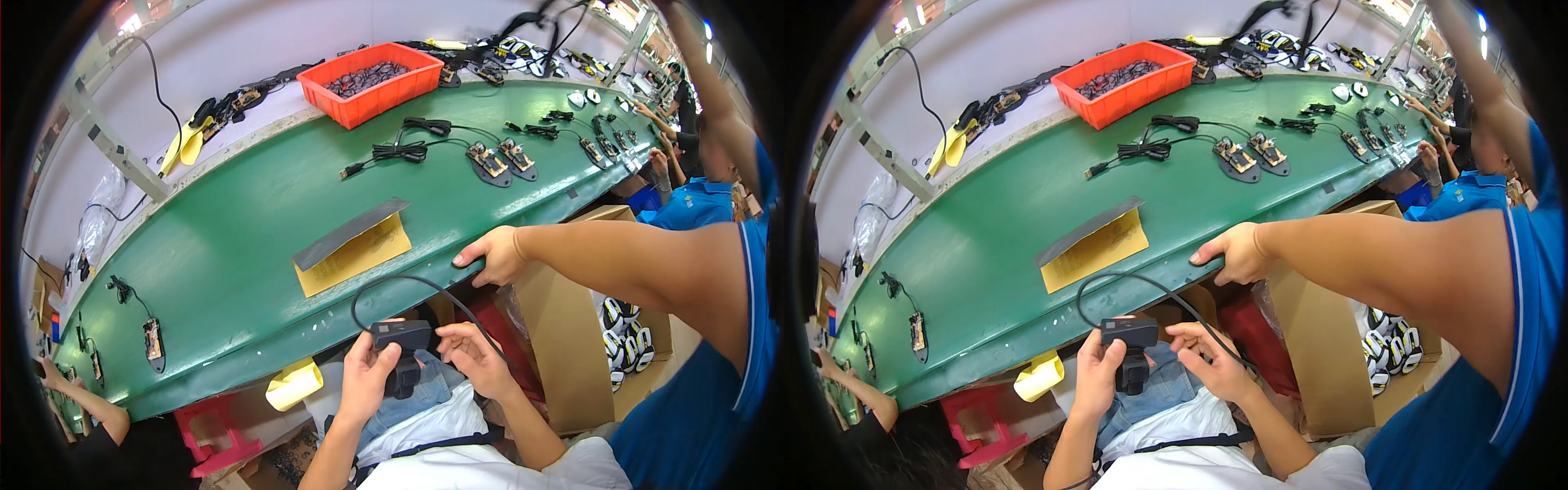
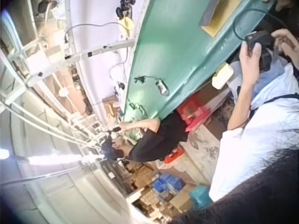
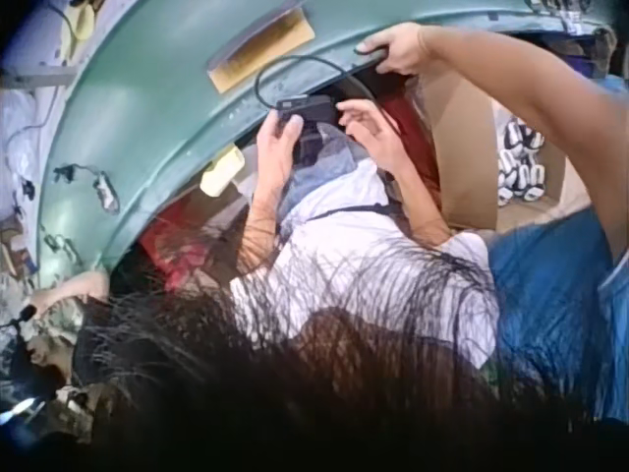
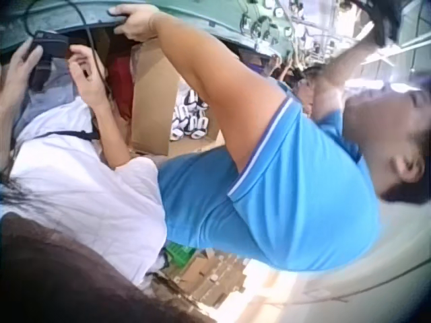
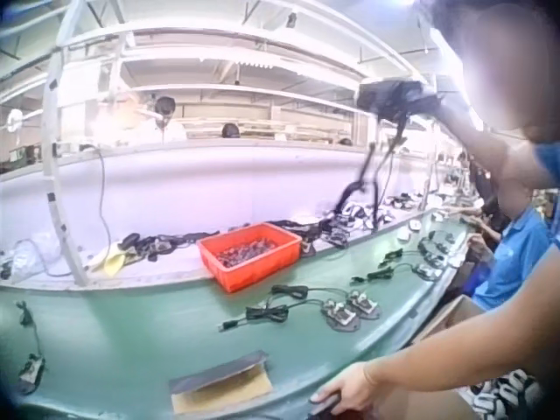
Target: Manually assembling components on a printed circuit board for a computer mouse.
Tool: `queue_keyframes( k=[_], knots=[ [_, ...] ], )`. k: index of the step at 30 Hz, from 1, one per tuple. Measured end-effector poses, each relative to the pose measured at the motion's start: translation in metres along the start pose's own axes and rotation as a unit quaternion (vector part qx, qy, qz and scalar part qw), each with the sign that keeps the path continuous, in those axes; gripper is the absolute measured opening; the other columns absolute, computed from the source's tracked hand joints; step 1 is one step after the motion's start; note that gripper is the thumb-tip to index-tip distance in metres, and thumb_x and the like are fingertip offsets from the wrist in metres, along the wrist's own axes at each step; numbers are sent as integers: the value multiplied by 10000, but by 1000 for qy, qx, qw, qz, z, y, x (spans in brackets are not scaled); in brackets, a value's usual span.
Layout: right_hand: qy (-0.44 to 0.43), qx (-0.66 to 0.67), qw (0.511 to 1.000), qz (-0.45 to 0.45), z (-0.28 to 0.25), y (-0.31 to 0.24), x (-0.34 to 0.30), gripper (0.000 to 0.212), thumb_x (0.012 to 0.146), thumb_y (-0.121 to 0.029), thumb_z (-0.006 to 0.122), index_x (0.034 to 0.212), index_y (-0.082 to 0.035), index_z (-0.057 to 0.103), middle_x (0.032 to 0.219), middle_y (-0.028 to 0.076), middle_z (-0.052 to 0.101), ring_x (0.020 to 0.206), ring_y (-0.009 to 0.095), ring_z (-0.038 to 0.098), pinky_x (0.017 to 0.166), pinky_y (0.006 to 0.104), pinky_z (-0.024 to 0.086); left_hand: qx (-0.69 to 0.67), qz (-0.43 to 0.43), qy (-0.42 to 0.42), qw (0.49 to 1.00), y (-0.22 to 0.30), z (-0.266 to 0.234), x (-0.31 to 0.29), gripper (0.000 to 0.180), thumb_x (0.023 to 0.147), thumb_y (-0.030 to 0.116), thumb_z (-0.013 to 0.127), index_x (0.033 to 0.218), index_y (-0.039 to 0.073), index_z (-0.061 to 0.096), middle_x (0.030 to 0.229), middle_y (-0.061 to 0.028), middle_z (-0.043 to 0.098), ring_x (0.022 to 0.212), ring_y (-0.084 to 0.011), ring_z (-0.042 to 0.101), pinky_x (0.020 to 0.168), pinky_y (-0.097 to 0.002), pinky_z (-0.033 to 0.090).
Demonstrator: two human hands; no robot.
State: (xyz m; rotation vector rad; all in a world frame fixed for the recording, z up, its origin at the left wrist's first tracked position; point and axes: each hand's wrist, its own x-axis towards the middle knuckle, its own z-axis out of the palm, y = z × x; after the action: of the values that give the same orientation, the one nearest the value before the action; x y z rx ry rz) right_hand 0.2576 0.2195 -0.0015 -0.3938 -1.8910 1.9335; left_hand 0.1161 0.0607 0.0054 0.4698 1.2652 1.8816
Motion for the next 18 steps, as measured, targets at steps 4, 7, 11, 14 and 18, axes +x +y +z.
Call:
queue_keyframes(
  k=[4,7,11,14,18],
  knots=[
    [-3,51,999,13,23,-2,2,448,952,-95,702,1371,-51,552,1063,33,617,834,60,570,727,212,478,37,-50,28,998,-12,2,-3,402,1024,140,616,1402,24,540,1109,-7,643,851,-46,583,711,-223,493],
    [8,27,997,77,23,7,5,459,939,-30,704,1371,-57,548,1050,18,618,841,64,588,726,210,493,58,-51,5,997,-10,5,-3,499,1017,138,624,1486,44,482,1223,-15,581,846,-36,532,672,-206,454],
    [2,119,990,70,17,17,7,368,1005,-65,625,1359,-27,536,1069,66,643,896,127,659,800,280,569,39,-62,-56,996,-5,-3,-7,600,996,72,631,1553,71,410,1368,-47,473,918,-75,518,704,-215,473],
    [-2,203,972,114,26,26,12,397,1039,-125,579,1411,-27,485,1179,102,618,1008,171,653,882,327,573,27,-64,-59,996,-1,-14,-14,590,971,-10,630,1529,68,453,1378,-63,469,992,-103,532,782,-233,502],
    [-26,277,956,92,38,23,1,637,959,19,632,1524,-64,352,1284,89,574,1125,195,612,997,340,509,136,75,10,988,-18,0,-10,547,910,-69,674,1433,24,545,1396,-91,482,1024,-120,581,793,-241,529]
  ],
)
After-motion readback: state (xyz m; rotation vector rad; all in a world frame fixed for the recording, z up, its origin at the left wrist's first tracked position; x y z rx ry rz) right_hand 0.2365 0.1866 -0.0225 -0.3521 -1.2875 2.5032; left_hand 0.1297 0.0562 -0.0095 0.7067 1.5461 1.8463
